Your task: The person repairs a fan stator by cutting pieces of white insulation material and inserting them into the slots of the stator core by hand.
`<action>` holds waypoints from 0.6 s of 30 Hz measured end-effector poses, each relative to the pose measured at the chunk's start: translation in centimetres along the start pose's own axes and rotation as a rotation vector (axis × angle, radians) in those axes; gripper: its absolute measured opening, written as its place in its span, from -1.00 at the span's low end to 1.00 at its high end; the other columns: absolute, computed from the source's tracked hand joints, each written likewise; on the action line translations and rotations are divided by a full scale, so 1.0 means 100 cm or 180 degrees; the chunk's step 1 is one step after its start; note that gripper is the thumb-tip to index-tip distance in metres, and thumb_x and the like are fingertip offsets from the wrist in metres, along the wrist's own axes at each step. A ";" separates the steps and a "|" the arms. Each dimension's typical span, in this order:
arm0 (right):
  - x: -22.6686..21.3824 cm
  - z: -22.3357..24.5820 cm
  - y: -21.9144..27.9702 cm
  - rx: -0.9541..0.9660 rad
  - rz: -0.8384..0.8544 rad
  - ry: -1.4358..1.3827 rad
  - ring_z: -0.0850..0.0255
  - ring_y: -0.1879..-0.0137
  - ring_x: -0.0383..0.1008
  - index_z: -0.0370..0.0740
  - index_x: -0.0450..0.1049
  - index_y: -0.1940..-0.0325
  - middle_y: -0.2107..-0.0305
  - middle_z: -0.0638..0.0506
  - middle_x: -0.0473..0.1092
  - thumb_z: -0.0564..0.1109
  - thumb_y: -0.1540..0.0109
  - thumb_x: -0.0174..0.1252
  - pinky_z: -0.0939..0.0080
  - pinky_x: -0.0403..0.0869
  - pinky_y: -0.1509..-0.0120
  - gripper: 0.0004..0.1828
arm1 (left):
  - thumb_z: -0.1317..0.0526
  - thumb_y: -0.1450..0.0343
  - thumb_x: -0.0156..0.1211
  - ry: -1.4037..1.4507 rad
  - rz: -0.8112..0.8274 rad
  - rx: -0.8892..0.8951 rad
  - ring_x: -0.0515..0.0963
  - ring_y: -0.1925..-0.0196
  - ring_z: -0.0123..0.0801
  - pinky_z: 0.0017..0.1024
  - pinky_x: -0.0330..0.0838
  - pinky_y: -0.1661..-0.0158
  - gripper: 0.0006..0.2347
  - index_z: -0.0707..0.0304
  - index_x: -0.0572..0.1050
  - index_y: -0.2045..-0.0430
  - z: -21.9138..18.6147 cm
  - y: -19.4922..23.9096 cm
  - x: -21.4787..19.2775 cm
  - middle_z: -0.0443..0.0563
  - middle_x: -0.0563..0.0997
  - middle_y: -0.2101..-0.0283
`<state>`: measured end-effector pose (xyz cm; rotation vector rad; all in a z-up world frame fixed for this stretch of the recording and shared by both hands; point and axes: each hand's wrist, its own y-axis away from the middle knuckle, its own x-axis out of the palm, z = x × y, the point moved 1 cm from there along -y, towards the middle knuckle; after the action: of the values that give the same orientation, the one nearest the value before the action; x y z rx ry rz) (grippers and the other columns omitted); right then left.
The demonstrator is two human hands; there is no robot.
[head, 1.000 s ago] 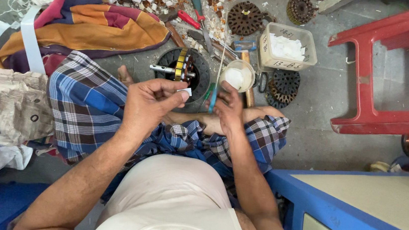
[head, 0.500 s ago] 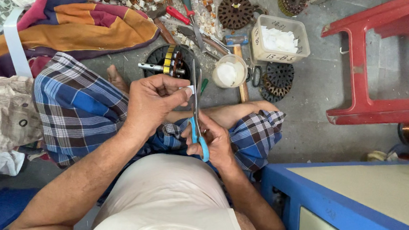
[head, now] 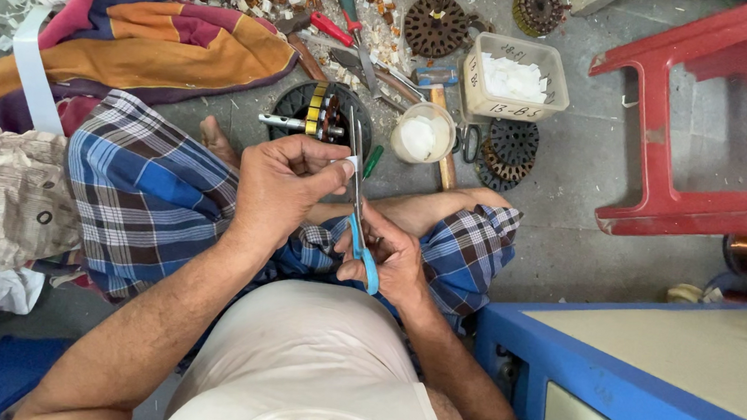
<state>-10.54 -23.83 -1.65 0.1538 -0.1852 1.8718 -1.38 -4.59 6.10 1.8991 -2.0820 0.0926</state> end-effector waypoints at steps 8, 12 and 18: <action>0.002 0.004 -0.001 -0.0089 -0.0016 0.0089 0.38 0.17 0.49 -0.07 0.19 -0.57 0.20 0.02 0.52 -0.08 -0.10 0.53 0.42 0.52 0.14 0.02 | 0.42 -0.38 0.38 0.0013 -0.0002 -0.0025 0.63 0.41 -0.59 -0.64 0.58 0.34 -0.88 0.47 0.65 0.27 -0.002 0.001 0.002 0.00 0.70 0.39; 0.002 0.005 -0.001 -0.0128 -0.0054 0.0330 0.38 0.20 0.49 -0.09 0.21 -0.57 0.28 0.04 0.50 -0.09 -0.09 0.53 0.42 0.53 0.18 0.01 | 0.42 -0.37 0.38 -0.0037 -0.0032 -0.0053 0.63 0.42 -0.60 -0.65 0.57 0.36 -0.89 0.46 0.65 0.28 -0.001 0.000 0.002 -0.01 0.70 0.40; 0.001 0.003 0.002 -0.0221 -0.0056 0.0330 0.39 0.23 0.48 -0.08 0.20 -0.57 0.31 0.06 0.49 -0.14 -0.10 0.53 0.44 0.50 0.20 0.01 | 0.43 -0.37 0.38 0.0116 -0.0029 -0.0113 0.63 0.43 -0.59 -0.65 0.55 0.38 -0.89 0.46 0.65 0.28 0.000 0.001 0.003 -0.01 0.69 0.41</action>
<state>-10.73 -23.80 -1.38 0.0107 -0.1768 1.8483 -1.50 -4.89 6.17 1.8720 -2.0378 0.0868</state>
